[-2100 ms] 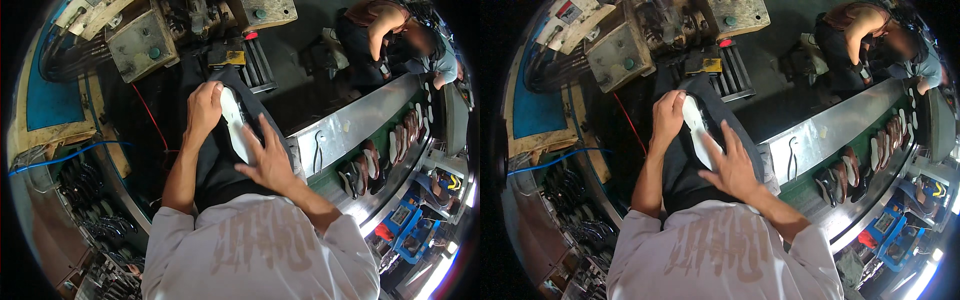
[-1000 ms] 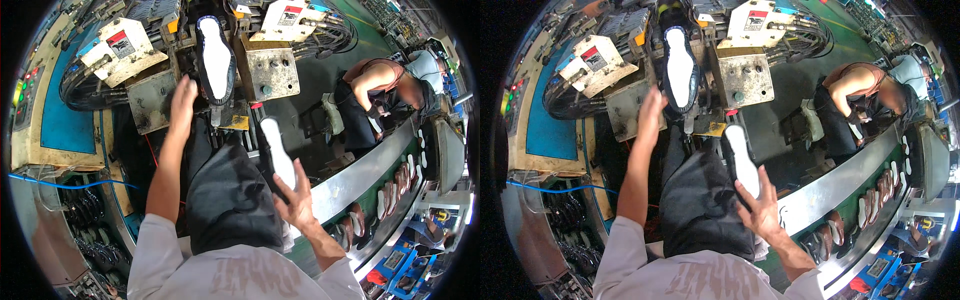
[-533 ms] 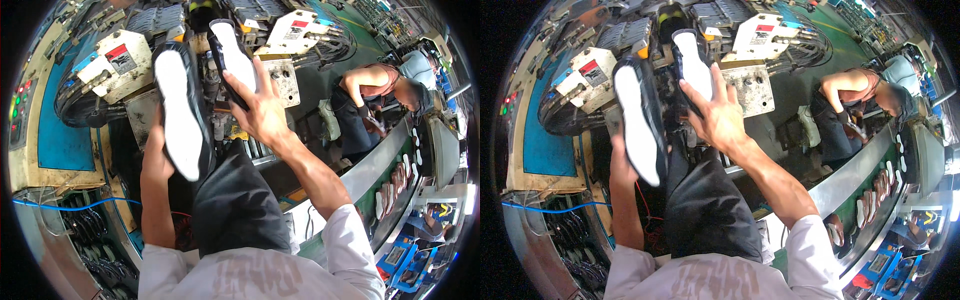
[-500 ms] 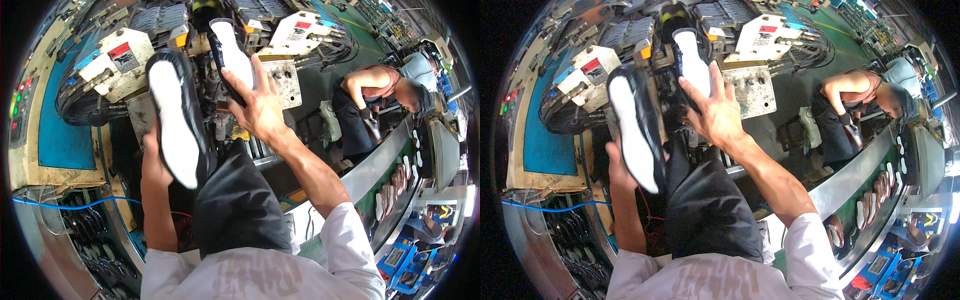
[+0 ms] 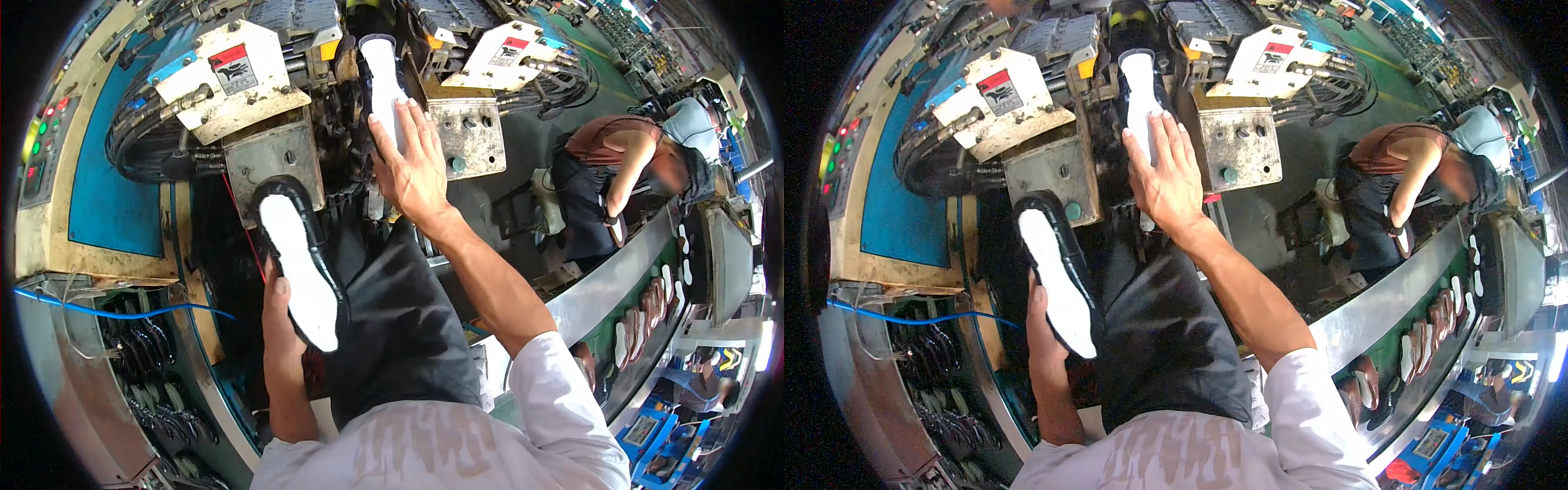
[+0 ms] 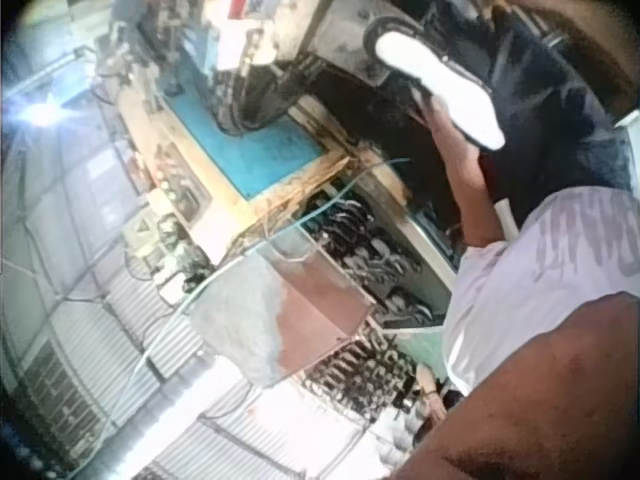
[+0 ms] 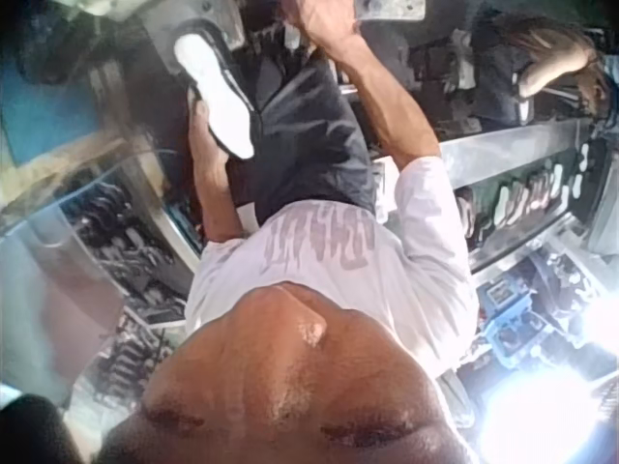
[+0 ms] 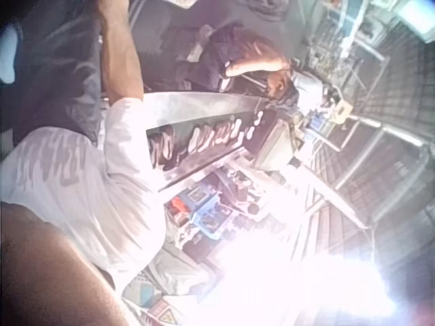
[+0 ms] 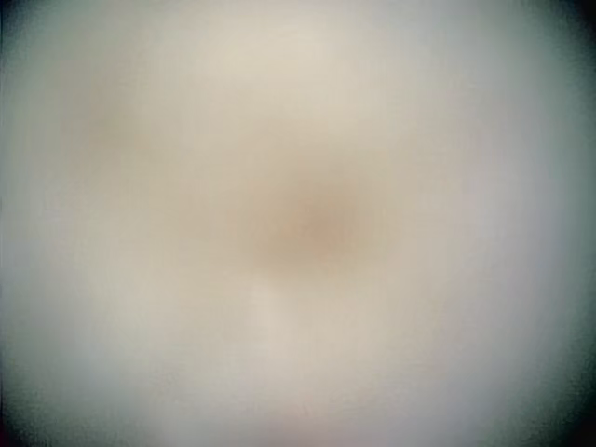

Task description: The person assembles shoes by attaching white insoles to black and brown shoe uppers. They use a pneumatic press to secure the insoles and a metal tool to trim excess material from the edges. The finished shoes are placed on a nearby metal shelf.

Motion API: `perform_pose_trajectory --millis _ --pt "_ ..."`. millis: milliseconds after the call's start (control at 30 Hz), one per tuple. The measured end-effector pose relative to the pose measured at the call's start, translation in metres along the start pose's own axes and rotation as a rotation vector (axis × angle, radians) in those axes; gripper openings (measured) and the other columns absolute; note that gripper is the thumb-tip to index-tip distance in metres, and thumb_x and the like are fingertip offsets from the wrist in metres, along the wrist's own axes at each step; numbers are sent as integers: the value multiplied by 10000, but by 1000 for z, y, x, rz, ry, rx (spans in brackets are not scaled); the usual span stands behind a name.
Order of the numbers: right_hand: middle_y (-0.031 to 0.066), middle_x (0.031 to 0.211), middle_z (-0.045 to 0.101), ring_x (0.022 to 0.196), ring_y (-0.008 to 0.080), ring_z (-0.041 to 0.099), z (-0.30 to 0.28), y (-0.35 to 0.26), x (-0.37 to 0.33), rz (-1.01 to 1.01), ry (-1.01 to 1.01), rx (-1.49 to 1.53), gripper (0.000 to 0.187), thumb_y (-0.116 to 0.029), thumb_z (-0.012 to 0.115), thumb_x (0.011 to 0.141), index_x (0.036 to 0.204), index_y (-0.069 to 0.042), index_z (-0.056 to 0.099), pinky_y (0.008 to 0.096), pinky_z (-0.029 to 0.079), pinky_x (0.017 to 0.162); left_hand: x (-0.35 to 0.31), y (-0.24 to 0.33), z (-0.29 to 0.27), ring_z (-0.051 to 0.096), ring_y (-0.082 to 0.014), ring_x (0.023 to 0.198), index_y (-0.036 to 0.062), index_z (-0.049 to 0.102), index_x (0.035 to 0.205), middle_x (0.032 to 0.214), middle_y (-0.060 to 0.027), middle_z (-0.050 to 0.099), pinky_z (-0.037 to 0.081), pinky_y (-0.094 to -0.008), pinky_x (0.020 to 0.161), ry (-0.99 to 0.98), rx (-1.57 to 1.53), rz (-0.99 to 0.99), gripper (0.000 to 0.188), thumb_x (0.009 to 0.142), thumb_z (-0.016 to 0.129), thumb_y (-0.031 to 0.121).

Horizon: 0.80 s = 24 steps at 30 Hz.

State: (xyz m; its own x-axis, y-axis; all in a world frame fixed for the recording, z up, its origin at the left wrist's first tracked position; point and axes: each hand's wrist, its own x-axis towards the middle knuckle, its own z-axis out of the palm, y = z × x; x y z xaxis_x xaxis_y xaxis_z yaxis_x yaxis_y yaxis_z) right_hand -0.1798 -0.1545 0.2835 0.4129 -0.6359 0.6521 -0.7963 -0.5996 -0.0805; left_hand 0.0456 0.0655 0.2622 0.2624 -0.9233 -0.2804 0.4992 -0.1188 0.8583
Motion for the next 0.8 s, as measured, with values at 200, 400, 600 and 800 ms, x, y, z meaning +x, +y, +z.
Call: perform_pose_trajectory --millis 200,400,600,800 --pt "304 1573 494 1471 487 462 7 9 20 -13 48 -8 640 -172 736 895 1520 -142 603 575 331 1273 -2 4 38 509 -317 1485 53 255 1722 1657 -201 439 428 -443 1228 -144 244 104 805 1005 567 243" --pt "288 1574 515 1500 427 449 46 35 81 -41 106 -54 608 -245 712 929 1521 -152 610 538 306 1291 19 3 57 519 -298 1463 20 257 1710 1628 -200 471 423 -423 1214 -145 519 202 860 987 648 272" --pt "277 1605 487 1521 402 431 59 51 118 -22 61 -55 609 -295 691 969 1550 -152 579 518 302 1294 36 -18 58 546 -291 1440 22 254 1711 1605 -192 500 445 -417 1200 -137 291 -57 933 969 693 379" --pt "265 1635 460 1542 377 413 66 59 128 -39 44 -2 615 -346 671 1009 1580 -152 549 498 298 1298 45 -37 63 702 -352 1209 44 324 1662 1442 -223 608 631 -501 989 -167 54 -202 966 945 695 574"
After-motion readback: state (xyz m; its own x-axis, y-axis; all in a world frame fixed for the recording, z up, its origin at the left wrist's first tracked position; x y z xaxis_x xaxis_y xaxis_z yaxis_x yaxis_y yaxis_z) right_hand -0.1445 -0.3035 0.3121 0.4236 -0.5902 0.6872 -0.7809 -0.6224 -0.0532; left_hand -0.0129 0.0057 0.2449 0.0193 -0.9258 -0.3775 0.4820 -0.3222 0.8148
